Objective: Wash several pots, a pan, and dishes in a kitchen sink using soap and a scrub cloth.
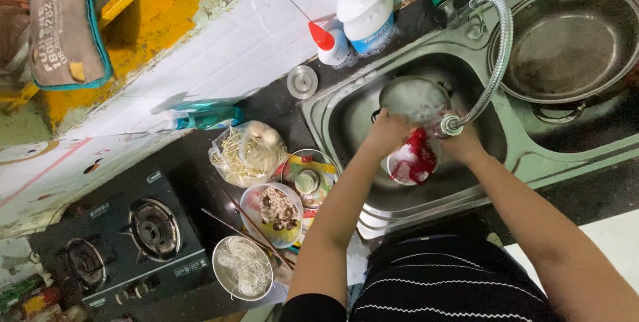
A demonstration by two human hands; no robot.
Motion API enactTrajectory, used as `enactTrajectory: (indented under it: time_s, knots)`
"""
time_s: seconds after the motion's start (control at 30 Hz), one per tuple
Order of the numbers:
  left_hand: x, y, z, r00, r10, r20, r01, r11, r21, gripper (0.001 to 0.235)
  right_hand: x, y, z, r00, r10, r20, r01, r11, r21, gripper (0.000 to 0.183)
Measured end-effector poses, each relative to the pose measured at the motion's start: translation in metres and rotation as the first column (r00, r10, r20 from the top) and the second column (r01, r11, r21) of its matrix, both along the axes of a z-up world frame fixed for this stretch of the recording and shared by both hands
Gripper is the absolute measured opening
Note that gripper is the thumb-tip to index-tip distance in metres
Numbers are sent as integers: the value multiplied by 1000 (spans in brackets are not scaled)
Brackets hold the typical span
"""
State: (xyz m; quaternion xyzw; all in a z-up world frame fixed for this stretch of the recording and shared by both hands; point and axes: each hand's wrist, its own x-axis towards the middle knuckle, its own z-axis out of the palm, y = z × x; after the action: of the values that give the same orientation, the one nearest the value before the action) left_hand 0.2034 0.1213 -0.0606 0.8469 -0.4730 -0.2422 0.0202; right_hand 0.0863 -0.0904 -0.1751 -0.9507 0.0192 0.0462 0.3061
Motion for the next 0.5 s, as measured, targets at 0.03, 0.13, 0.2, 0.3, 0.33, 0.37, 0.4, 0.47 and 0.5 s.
enactTrajectory:
  time_s: [0.03, 0.13, 0.2, 0.3, 0.33, 0.37, 0.4, 0.47, 0.5]
  knots:
    - [7, -1, 6, 1000, 3, -1, -3, 1000, 0, 35, -1, 0, 1, 1000, 3, -1, -3, 1000, 0, 25]
    - [26, -6, 17, 974, 130, -185, -174, 954, -243, 26, 2, 0, 30, 999, -34, 1, 33, 965, 262, 18]
    - [32, -3, 11, 897, 123, -424, -266, 917, -297, 26, 7, 11, 82, 988, -140, 59, 87, 839, 538, 26]
    - [42, -2, 68, 805, 264, -532, -398, 904, -154, 32, -13, 16, 104, 975, -219, -40, 170, 616, 769, 58]
    - [47, 1, 75, 805, 263, -531, -395, 906, -150, 32, -24, 11, 80, 974, -222, -42, 172, 612, 772, 58]
    - [51, 3, 83, 773, 271, -573, -402, 909, -113, 33, -35, 5, 56, 890, -318, -326, 430, 351, 832, 47]
    - [56, 5, 90, 739, 279, -613, -406, 911, -75, 34, -47, -1, 32, 736, -319, -597, 643, 55, 764, 44]
    - [57, 5, 94, 705, 281, -652, -419, 906, -63, 35, -47, -6, 12, 679, -200, -707, 730, 75, 679, 49]
    - [59, 6, 96, 668, 283, -688, -435, 899, -53, 36, -46, -8, 2, 598, -79, -797, 800, 112, 589, 56]
